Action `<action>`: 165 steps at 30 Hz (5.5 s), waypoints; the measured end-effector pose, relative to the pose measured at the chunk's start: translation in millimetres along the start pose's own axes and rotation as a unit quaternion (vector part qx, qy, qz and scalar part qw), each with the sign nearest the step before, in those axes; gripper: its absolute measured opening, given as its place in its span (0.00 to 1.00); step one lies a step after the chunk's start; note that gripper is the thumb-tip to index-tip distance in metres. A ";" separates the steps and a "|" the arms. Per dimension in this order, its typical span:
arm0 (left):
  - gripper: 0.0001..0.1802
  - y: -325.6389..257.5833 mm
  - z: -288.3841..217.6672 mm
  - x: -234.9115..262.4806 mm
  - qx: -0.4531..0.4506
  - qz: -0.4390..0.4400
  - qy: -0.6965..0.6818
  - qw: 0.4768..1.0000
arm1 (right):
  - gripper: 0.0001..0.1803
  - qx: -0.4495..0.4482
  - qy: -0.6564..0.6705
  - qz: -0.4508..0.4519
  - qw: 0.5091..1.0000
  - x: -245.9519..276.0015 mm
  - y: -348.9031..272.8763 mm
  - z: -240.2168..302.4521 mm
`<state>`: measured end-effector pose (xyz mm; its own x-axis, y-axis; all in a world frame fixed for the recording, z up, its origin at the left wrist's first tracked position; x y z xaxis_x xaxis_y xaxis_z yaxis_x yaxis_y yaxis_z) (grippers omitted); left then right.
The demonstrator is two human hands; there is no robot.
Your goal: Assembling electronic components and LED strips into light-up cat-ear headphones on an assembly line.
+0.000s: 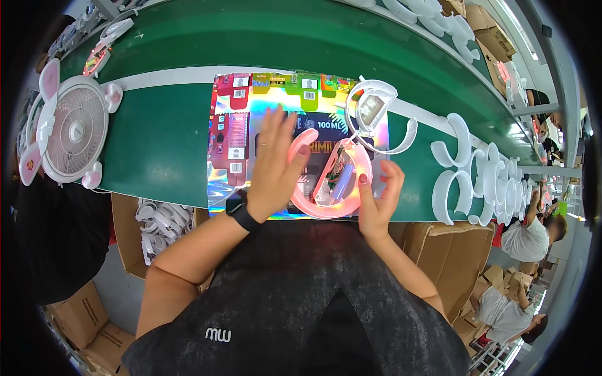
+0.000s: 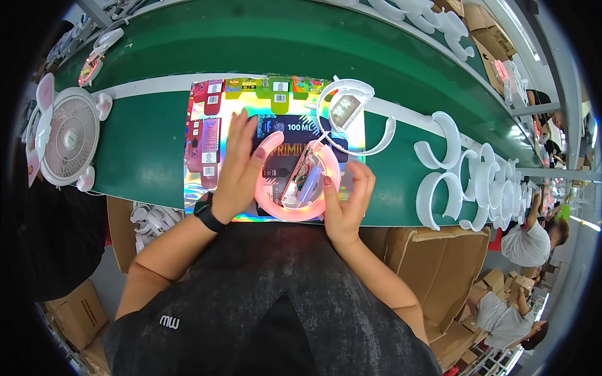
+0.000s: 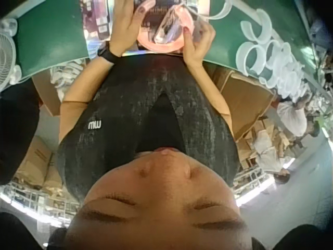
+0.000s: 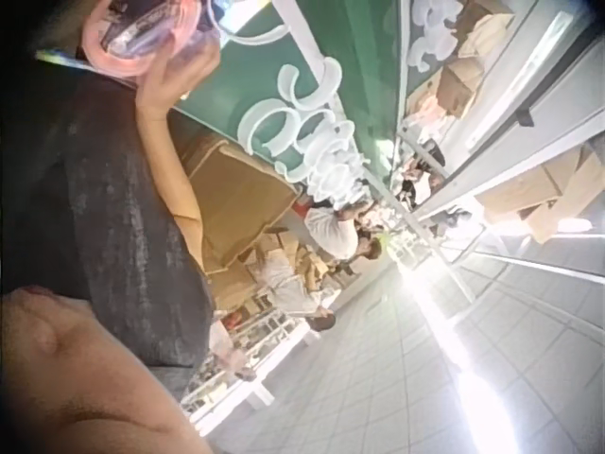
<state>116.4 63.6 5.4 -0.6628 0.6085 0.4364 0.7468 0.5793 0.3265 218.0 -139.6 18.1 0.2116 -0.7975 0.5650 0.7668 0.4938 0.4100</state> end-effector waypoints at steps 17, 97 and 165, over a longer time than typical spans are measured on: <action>0.31 -23.1 15.1 -33.7 0.253 0.120 -0.357 0.891 | 0.22 -0.177 0.245 0.076 0.950 -13.6 15.2 -43.0; 0.31 48.7 65.7 12.6 0.152 0.111 -0.206 0.960 | 0.41 0.092 -0.258 -0.048 0.961 -84.1 212.5 -75.2; 0.10 -46.1 -32.8 37.3 -0.226 0.244 0.214 0.918 | 0.22 -0.251 0.238 0.202 0.916 -28.1 125.1 -86.7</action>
<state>59.0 41.8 34.2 -0.2329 0.4115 0.8812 0.9596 -0.0500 0.2770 360.6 -85.4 -8.6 0.6888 -0.7043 0.1721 0.7241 0.6565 -0.2115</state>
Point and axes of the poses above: each hand's wrist, its own y-axis towards the middle knuckle, its own x-axis out of the back of the hand, z = x × y, the point moved 10 cm from there along y, towards the middle knuckle
